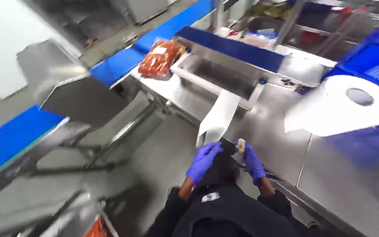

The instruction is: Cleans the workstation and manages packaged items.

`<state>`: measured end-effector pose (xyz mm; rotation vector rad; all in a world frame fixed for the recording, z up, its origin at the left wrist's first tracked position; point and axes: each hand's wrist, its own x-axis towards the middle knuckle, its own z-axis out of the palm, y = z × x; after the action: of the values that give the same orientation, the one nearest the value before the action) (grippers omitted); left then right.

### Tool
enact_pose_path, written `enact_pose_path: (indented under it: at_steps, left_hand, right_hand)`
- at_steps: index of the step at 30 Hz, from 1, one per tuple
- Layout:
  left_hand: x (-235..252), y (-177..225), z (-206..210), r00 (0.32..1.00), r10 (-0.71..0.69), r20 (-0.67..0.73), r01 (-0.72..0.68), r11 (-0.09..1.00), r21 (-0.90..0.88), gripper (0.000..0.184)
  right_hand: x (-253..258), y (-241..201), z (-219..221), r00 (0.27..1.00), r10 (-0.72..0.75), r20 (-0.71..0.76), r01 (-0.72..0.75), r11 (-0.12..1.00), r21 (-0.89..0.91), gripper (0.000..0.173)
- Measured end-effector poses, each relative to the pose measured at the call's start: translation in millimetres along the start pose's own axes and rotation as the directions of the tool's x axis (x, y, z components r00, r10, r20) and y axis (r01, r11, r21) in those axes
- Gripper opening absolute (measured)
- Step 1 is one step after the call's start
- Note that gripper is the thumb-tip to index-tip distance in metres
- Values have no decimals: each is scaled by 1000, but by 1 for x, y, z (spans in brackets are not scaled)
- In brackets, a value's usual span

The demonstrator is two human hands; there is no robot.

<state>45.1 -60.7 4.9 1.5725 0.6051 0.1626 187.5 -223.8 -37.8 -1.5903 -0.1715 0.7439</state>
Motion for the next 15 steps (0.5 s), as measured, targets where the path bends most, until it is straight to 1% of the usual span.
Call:
enact_pose_path:
  at_steps: [1, 3, 5, 6, 7, 9, 10, 12, 14, 15]
  left_hand:
    - [-9, -7, -18, 999, -1, -49, 1, 1000, -2, 38]
    - [-25, -23, -53, 989, 20, -144, -27, 998, -48, 38]
    - [-39, -39, -86, 974, 16, -228, -36, 996, -83, 39]
    - [-44, -47, -100, 968, -8, -252, -18, 995, -99, 39]
    - [-49, -54, -112, 962, -36, -269, 5, 993, -116, 39]
    - [-50, -65, -138, 959, -61, -276, 22, 989, -144, 42]
    - [-47, -69, -148, 961, -60, -268, 18, 987, -158, 43]
    - [-38, -78, -163, 966, -60, -250, 13, 982, -187, 44]
    - [-25, -79, -174, 971, -62, -230, 15, 979, -202, 43]
    - [-19, -77, -179, 973, -63, -222, 17, 980, -201, 43]
  right_hand:
    - [0, -1, 16, 999, 0, 36, 3, 998, -61, 47]
    - [1, -2, 47, 993, -48, 109, 62, 990, -129, 45]
    - [4, -1, 77, 987, -70, 142, 84, 991, -100, 42]
    - [4, 0, 89, 989, -77, 127, 86, 994, -66, 42]
    - [2, 0, 99, 991, -80, 111, 84, 996, -25, 46]
    - [4, -3, 119, 994, -64, 93, 58, 996, 67, 56]
    - [7, -6, 125, 995, -54, 78, 47, 995, 89, 56]
    - [15, -9, 135, 998, -53, 18, 51, 994, 97, 46]
    - [28, -16, 146, 996, -81, -29, 83, 994, 66, 34]
    - [37, -19, 153, 995, -96, -31, 97, 994, 47, 33]
